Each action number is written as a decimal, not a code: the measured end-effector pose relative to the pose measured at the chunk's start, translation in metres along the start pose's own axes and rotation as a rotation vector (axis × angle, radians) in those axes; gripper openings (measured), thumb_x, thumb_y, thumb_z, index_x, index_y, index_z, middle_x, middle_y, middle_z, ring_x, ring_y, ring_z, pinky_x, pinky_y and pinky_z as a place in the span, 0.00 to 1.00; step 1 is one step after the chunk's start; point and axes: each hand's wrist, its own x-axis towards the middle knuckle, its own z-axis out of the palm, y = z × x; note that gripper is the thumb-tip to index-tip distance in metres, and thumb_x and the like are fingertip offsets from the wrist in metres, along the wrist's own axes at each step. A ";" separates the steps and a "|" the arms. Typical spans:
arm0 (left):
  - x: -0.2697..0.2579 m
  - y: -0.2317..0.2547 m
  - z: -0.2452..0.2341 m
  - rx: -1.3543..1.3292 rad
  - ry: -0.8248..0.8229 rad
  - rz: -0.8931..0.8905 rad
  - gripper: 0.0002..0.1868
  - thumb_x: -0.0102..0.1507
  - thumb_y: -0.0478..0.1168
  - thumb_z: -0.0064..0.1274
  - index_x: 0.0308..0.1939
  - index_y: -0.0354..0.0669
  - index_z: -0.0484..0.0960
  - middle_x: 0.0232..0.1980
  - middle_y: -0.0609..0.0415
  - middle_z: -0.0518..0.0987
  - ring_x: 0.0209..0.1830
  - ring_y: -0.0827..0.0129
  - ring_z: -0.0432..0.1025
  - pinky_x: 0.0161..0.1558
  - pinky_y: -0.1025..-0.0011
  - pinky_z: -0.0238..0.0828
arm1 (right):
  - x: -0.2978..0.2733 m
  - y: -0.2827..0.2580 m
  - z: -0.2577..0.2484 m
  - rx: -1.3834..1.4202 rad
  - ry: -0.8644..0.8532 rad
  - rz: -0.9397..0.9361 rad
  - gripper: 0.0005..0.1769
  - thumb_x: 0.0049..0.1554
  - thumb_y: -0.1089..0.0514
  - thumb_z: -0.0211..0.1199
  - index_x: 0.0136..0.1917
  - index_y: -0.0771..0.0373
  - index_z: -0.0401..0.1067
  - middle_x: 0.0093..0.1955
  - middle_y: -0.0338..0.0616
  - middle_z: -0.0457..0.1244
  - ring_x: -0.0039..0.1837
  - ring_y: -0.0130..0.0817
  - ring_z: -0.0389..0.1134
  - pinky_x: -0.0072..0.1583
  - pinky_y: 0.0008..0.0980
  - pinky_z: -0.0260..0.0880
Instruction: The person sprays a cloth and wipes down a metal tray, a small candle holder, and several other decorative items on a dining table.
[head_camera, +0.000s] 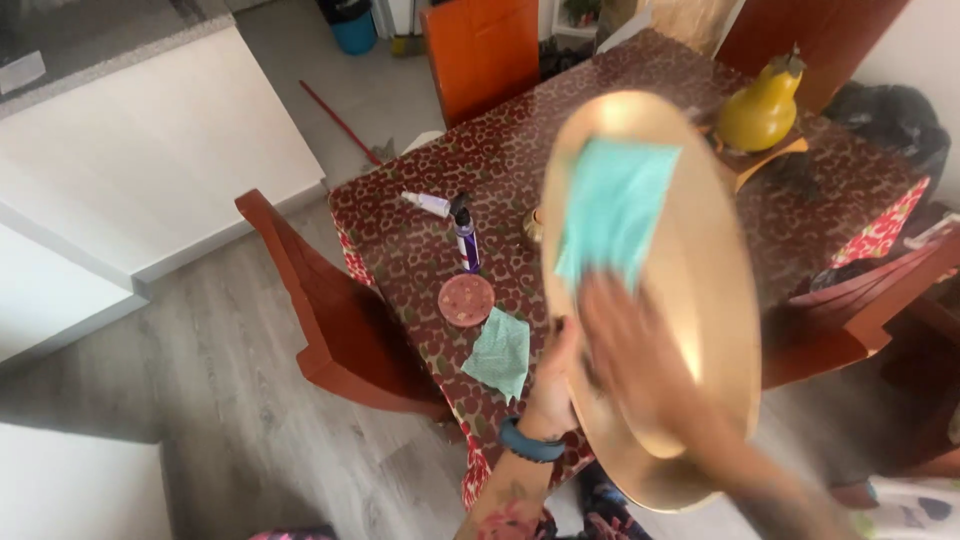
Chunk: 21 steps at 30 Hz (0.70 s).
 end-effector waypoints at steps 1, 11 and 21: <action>0.003 0.005 -0.013 0.000 -0.008 0.001 0.25 0.69 0.52 0.43 0.67 0.48 0.69 0.62 0.59 0.79 0.58 0.70 0.75 0.59 0.67 0.74 | -0.024 0.000 0.016 -0.007 0.004 -0.002 0.42 0.58 0.49 0.48 0.78 0.76 0.46 0.82 0.65 0.42 0.83 0.60 0.41 0.78 0.61 0.34; -0.013 -0.019 -0.026 0.084 -0.074 0.037 0.21 0.76 0.50 0.44 0.68 0.44 0.69 0.57 0.57 0.77 0.52 0.72 0.74 0.51 0.71 0.74 | -0.013 0.010 -0.002 0.081 0.233 0.314 0.35 0.46 0.53 0.71 0.65 0.62 0.66 0.62 0.59 0.61 0.64 0.59 0.59 0.63 0.54 0.57; -0.037 0.003 -0.009 0.150 -0.096 0.123 0.22 0.74 0.52 0.44 0.67 0.44 0.67 0.57 0.55 0.77 0.54 0.70 0.74 0.54 0.68 0.75 | -0.029 0.051 -0.026 1.057 0.450 0.758 0.21 0.68 0.59 0.58 0.70 0.72 0.73 0.64 0.71 0.62 0.57 0.39 0.66 0.58 0.36 0.65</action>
